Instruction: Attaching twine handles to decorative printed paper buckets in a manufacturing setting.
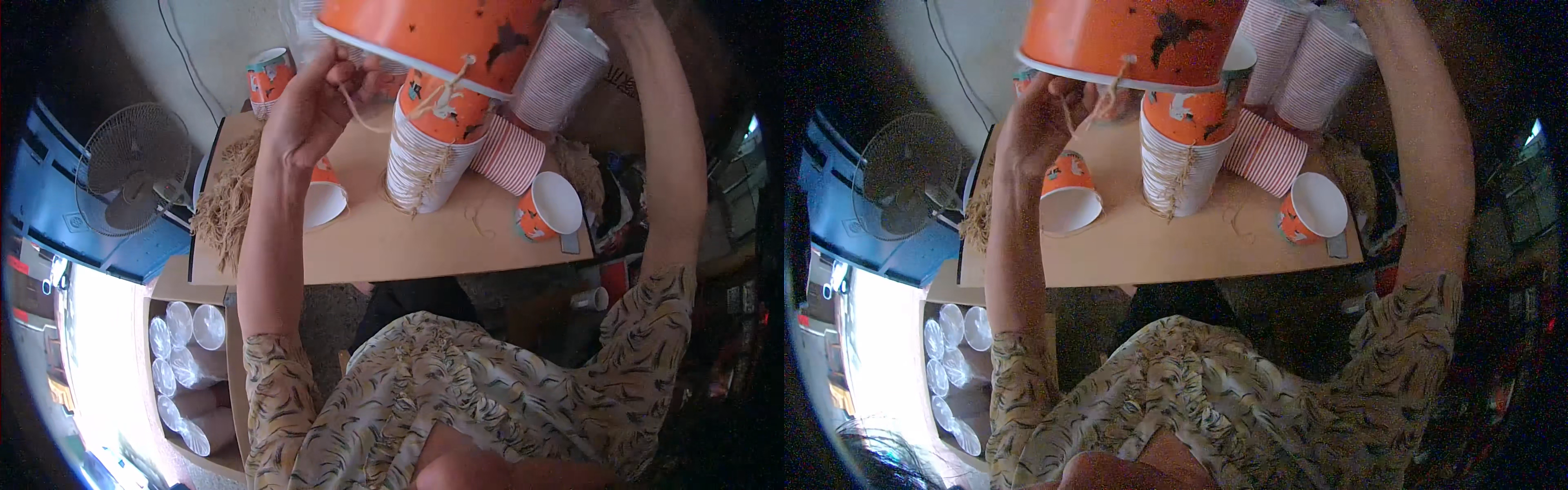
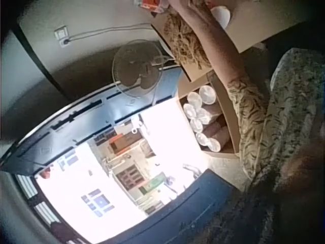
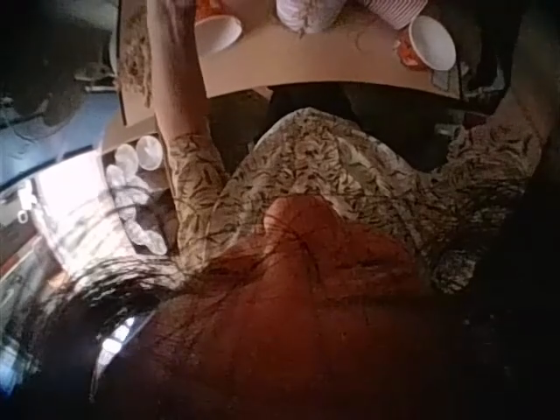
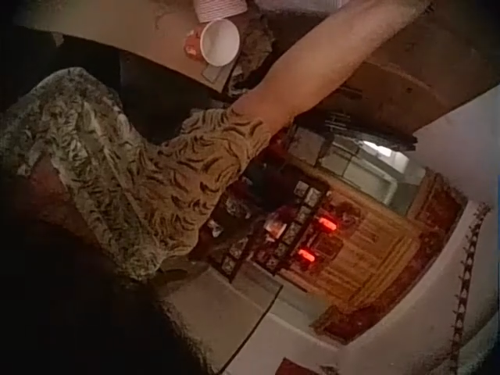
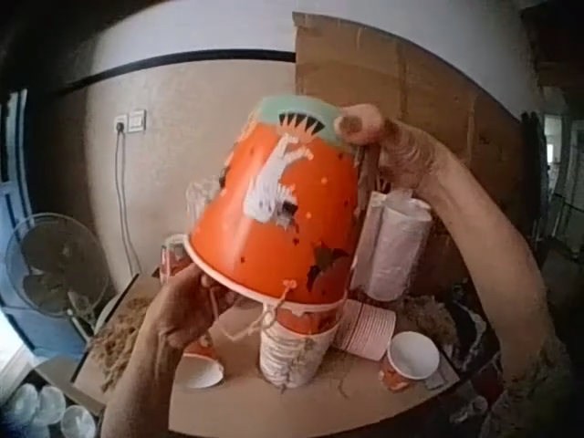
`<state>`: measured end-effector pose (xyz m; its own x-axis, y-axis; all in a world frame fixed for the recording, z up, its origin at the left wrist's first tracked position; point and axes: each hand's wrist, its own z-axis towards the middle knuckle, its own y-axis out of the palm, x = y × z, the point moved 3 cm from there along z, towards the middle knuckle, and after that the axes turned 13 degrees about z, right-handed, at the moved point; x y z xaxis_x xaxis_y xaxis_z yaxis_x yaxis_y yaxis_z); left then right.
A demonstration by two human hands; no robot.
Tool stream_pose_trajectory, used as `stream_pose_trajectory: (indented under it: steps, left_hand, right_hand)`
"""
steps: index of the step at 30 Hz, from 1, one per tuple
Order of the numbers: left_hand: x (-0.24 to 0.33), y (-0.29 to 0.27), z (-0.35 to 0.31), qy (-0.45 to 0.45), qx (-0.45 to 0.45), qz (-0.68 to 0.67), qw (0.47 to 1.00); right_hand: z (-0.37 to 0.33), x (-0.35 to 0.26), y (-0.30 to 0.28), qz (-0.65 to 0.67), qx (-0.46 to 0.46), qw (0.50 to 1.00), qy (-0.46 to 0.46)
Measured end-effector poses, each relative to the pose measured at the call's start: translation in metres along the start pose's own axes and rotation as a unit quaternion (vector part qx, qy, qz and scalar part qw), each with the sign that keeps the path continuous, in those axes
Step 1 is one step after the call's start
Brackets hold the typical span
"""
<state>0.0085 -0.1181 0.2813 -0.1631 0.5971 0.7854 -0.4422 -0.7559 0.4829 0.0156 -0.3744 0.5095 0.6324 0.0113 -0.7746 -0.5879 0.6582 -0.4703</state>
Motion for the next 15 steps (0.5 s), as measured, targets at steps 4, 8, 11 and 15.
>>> stream_pose_trajectory:
  steps: [4,8,11,15]
  left_hand:
    - [0.012,0.023,-0.003,0.017,-0.065,-0.123,0.99]
    - [0.022,0.035,-0.006,0.015,-0.106,-0.164,0.981]
    - [0.028,0.044,-0.003,0.037,-0.035,-0.083,0.995]
    - [0.03,0.034,0.021,0.005,-0.089,-0.129,0.988]
  right_hand:
    - [-0.001,-0.002,-0.008,-0.124,0.045,0.991,0.005]
    - [0.0,0.008,-0.023,-0.14,0.055,0.988,-0.02]
    - [-0.013,-0.019,0.002,-0.162,0.068,0.984,0.033]
    - [-0.004,0.007,-0.041,-0.163,0.049,0.985,0.001]
